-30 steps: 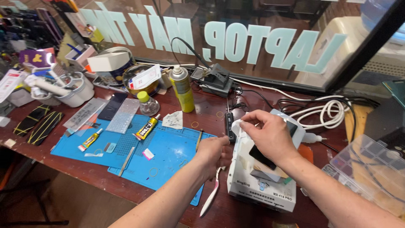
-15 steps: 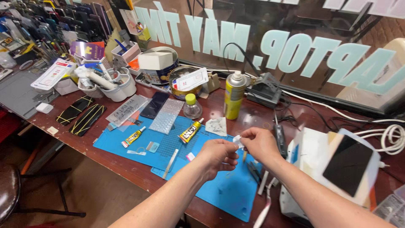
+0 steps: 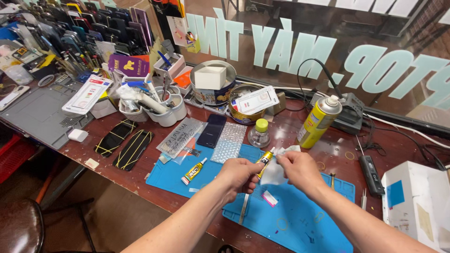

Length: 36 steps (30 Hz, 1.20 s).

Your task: The person cleans a smartphone screen and back using a small white cloth and a spray bottle. They repeatedly wipe the device, flip it over, and spray liquid onto the cloth before continuing to wipe the screen and back surfaces.

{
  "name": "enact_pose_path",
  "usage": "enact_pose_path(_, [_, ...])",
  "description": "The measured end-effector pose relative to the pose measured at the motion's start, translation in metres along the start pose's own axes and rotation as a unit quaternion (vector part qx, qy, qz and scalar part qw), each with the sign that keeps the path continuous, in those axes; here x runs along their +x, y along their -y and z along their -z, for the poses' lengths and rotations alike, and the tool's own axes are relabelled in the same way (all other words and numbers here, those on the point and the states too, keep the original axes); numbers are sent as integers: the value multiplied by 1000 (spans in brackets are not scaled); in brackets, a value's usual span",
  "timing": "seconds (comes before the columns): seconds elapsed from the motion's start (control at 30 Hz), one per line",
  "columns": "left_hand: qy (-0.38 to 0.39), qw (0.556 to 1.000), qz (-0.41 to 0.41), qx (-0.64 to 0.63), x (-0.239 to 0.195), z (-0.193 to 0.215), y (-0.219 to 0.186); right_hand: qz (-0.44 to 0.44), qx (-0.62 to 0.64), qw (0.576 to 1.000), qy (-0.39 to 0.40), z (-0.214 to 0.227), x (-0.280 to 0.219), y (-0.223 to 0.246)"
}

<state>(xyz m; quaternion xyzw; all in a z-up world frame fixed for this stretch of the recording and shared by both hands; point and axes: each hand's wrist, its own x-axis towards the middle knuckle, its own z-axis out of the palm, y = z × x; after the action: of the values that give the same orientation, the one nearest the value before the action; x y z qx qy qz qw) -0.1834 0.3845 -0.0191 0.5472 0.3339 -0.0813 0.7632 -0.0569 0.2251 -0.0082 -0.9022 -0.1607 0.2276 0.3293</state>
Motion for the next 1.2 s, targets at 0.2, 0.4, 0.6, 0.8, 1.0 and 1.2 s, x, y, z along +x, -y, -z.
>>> enact_pose_path(0.2, [-80,994,-65,-41,-5,14,-29,91,160,978,102,-28,3,77])
enact_pose_path(0.4, [-152,980,-123,-44,-21,71,-61,148,211,949,182,-65,22,132])
enact_pose_path(0.6, [-164,972,-129,-107,-10,137,-83,161,186,948,202,-97,32,196])
enact_pose_path(0.8, [-194,961,-194,-43,28,250,-116,186,174,951,175,-154,60,278])
enact_pose_path(1.0, [-277,922,-260,77,71,407,-155,139,209,952,177,-234,92,371])
enact_pose_path(1.2, [-523,705,-147,456,57,572,-181,106,146,970,164,-272,108,419])
